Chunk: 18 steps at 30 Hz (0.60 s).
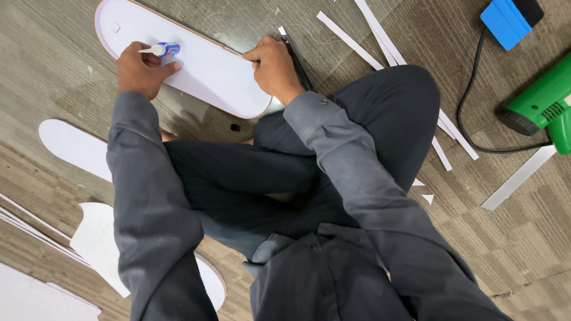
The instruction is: The person sits on the floor and glues thin white strips along the edges of cut board letter shapes, pressing the strips in place by hand and using a pen to mark or trim. They handle several letter boards one at a time, applying glue from a small bottle and fitting the strips around the curved edges.
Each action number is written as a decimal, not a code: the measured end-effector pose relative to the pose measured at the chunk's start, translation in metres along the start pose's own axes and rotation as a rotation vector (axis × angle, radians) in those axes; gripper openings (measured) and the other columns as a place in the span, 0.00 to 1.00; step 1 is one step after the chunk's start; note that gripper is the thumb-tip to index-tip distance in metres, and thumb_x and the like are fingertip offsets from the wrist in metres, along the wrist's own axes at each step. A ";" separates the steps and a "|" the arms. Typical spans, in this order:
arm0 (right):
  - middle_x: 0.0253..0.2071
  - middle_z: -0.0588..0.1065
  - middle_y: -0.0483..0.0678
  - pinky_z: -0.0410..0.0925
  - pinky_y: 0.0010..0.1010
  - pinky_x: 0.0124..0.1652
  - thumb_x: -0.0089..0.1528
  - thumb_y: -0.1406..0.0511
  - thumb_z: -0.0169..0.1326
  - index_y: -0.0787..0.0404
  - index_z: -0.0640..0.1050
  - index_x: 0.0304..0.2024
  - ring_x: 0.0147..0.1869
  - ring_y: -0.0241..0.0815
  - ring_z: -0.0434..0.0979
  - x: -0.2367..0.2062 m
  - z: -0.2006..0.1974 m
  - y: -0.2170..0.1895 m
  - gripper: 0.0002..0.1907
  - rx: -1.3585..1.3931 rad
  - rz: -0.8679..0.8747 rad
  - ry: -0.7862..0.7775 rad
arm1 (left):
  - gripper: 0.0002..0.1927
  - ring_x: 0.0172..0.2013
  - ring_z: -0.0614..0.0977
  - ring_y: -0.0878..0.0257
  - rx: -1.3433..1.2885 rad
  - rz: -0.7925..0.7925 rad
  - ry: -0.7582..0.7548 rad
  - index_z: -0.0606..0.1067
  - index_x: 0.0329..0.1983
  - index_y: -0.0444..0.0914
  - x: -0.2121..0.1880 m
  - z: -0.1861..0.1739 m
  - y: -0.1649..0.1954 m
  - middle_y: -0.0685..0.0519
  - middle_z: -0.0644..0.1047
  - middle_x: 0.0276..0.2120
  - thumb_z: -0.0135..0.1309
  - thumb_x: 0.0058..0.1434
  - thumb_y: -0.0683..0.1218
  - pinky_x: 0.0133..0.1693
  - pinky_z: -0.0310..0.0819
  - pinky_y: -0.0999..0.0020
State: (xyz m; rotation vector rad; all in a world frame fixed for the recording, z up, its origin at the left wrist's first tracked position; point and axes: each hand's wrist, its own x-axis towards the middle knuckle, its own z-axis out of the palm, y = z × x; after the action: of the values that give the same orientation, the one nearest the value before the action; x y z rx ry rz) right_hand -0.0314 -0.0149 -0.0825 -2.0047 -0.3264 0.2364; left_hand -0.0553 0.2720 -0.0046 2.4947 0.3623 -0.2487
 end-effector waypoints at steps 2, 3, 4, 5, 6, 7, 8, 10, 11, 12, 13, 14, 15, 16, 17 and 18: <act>0.39 0.77 0.52 0.67 0.42 0.46 0.54 0.78 0.59 0.58 0.87 0.39 0.46 0.55 0.74 -0.001 0.002 0.002 0.15 0.005 0.009 0.004 | 0.29 0.34 0.82 0.59 0.111 -0.038 -0.033 0.77 0.42 0.29 -0.002 -0.005 -0.004 0.45 0.80 0.33 0.80 0.51 0.52 0.38 0.80 0.63; 0.39 0.77 0.52 0.67 0.42 0.46 0.54 0.78 0.60 0.58 0.87 0.39 0.45 0.55 0.74 -0.001 0.002 0.003 0.14 0.008 0.012 0.007 | 0.28 0.32 0.81 0.57 0.210 -0.097 -0.078 0.78 0.38 0.30 -0.004 -0.011 -0.006 0.44 0.80 0.32 0.80 0.49 0.53 0.38 0.79 0.61; 0.39 0.77 0.52 0.67 0.42 0.46 0.54 0.77 0.60 0.58 0.87 0.39 0.45 0.55 0.74 -0.001 0.003 0.004 0.14 0.011 0.016 0.012 | 0.27 0.31 0.81 0.55 0.309 -0.154 -0.123 0.79 0.35 0.31 -0.007 -0.018 -0.005 0.43 0.80 0.30 0.80 0.48 0.54 0.37 0.78 0.59; 0.38 0.77 0.52 0.67 0.42 0.46 0.54 0.77 0.60 0.58 0.87 0.38 0.45 0.55 0.75 0.000 0.004 0.006 0.14 0.017 0.008 0.011 | 0.26 0.30 0.82 0.53 0.326 -0.242 -0.196 0.79 0.32 0.30 -0.010 -0.024 -0.003 0.42 0.80 0.29 0.79 0.48 0.55 0.37 0.78 0.57; 0.38 0.77 0.52 0.67 0.42 0.46 0.54 0.77 0.60 0.58 0.87 0.38 0.44 0.55 0.76 0.000 0.005 0.008 0.14 0.022 0.001 0.009 | 0.26 0.30 0.82 0.50 0.342 -0.330 -0.271 0.79 0.30 0.30 -0.016 -0.030 -0.001 0.41 0.80 0.28 0.77 0.49 0.56 0.37 0.78 0.55; 0.37 0.77 0.52 0.67 0.42 0.47 0.53 0.77 0.61 0.58 0.87 0.37 0.44 0.54 0.76 0.001 0.005 0.010 0.13 0.027 -0.004 0.010 | 0.27 0.29 0.83 0.47 0.358 -0.415 -0.347 0.79 0.27 0.30 -0.022 -0.028 0.005 0.39 0.81 0.26 0.76 0.49 0.57 0.38 0.77 0.53; 0.37 0.77 0.53 0.68 0.42 0.46 0.53 0.76 0.61 0.58 0.87 0.37 0.44 0.55 0.76 0.001 0.006 0.011 0.13 0.032 0.007 0.015 | 0.26 0.30 0.83 0.47 0.345 -0.365 -0.325 0.79 0.28 0.32 -0.028 -0.021 0.013 0.40 0.81 0.27 0.76 0.50 0.58 0.39 0.77 0.53; 0.36 0.77 0.54 0.68 0.41 0.46 0.53 0.76 0.61 0.58 0.86 0.36 0.43 0.55 0.77 0.000 0.007 0.012 0.12 0.049 0.028 0.004 | 0.23 0.32 0.84 0.47 0.316 -0.285 -0.281 0.81 0.31 0.36 -0.045 -0.001 0.030 0.40 0.80 0.27 0.75 0.52 0.59 0.40 0.77 0.54; 0.37 0.77 0.53 0.68 0.42 0.46 0.54 0.75 0.61 0.57 0.86 0.37 0.44 0.55 0.77 0.000 0.007 0.012 0.12 0.045 0.047 -0.014 | 0.21 0.33 0.84 0.46 0.275 -0.287 -0.228 0.81 0.31 0.36 -0.051 0.017 0.040 0.41 0.81 0.28 0.73 0.54 0.57 0.40 0.77 0.53; 0.38 0.77 0.53 0.68 0.42 0.47 0.54 0.75 0.61 0.56 0.86 0.38 0.46 0.54 0.76 -0.001 0.007 0.011 0.12 0.040 0.067 -0.029 | 0.18 0.34 0.84 0.45 0.234 -0.285 -0.176 0.80 0.31 0.35 -0.054 0.036 0.050 0.41 0.81 0.29 0.71 0.56 0.55 0.39 0.77 0.52; 0.40 0.77 0.52 0.68 0.42 0.48 0.54 0.75 0.61 0.56 0.86 0.39 0.47 0.54 0.76 -0.002 0.006 0.010 0.13 0.034 0.088 -0.047 | 0.17 0.35 0.84 0.44 0.204 -0.233 -0.133 0.80 0.33 0.35 -0.055 0.049 0.057 0.41 0.81 0.30 0.70 0.56 0.53 0.39 0.77 0.52; 0.41 0.77 0.52 0.68 0.42 0.48 0.53 0.75 0.61 0.55 0.86 0.37 0.48 0.55 0.75 -0.003 0.005 0.009 0.13 -0.002 0.077 -0.065 | 0.15 0.36 0.84 0.43 0.174 -0.181 -0.091 0.80 0.35 0.34 -0.054 0.061 0.063 0.41 0.81 0.31 0.69 0.56 0.51 0.40 0.77 0.52; 0.43 0.76 0.52 0.68 0.43 0.48 0.51 0.75 0.61 0.55 0.87 0.36 0.49 0.57 0.73 -0.003 0.005 0.007 0.14 -0.038 0.065 -0.079 | 0.14 0.37 0.83 0.43 0.144 -0.126 -0.048 0.79 0.36 0.34 -0.051 0.069 0.067 0.41 0.82 0.32 0.68 0.56 0.48 0.40 0.77 0.51; 0.44 0.75 0.52 0.67 0.43 0.48 0.50 0.75 0.61 0.54 0.87 0.35 0.51 0.58 0.72 -0.003 0.004 0.006 0.14 -0.073 0.053 -0.092 | 0.13 0.37 0.83 0.42 0.132 -0.141 -0.062 0.79 0.37 0.34 -0.049 0.075 0.069 0.41 0.82 0.32 0.67 0.57 0.47 0.41 0.77 0.52; 0.45 0.75 0.51 0.66 0.44 0.48 0.48 0.76 0.60 0.53 0.87 0.36 0.52 0.58 0.71 -0.003 0.003 0.005 0.16 -0.090 0.105 -0.145 | 0.12 0.38 0.83 0.42 0.120 -0.154 -0.076 0.78 0.37 0.34 -0.047 0.078 0.070 0.40 0.82 0.33 0.66 0.57 0.47 0.41 0.77 0.52; 0.46 0.74 0.49 0.65 0.45 0.49 0.47 0.76 0.59 0.52 0.87 0.36 0.53 0.58 0.70 -0.003 0.002 0.004 0.19 -0.106 0.157 -0.197 | 0.12 0.39 0.83 0.42 0.108 -0.166 -0.091 0.78 0.38 0.34 -0.044 0.079 0.070 0.40 0.82 0.33 0.65 0.58 0.46 0.42 0.77 0.52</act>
State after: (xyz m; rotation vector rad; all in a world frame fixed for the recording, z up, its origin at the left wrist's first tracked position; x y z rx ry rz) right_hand -0.0342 -0.0157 -0.0870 -2.1189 -0.3112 0.5272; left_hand -0.0821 0.1615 -0.0193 2.5508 0.5324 -0.4580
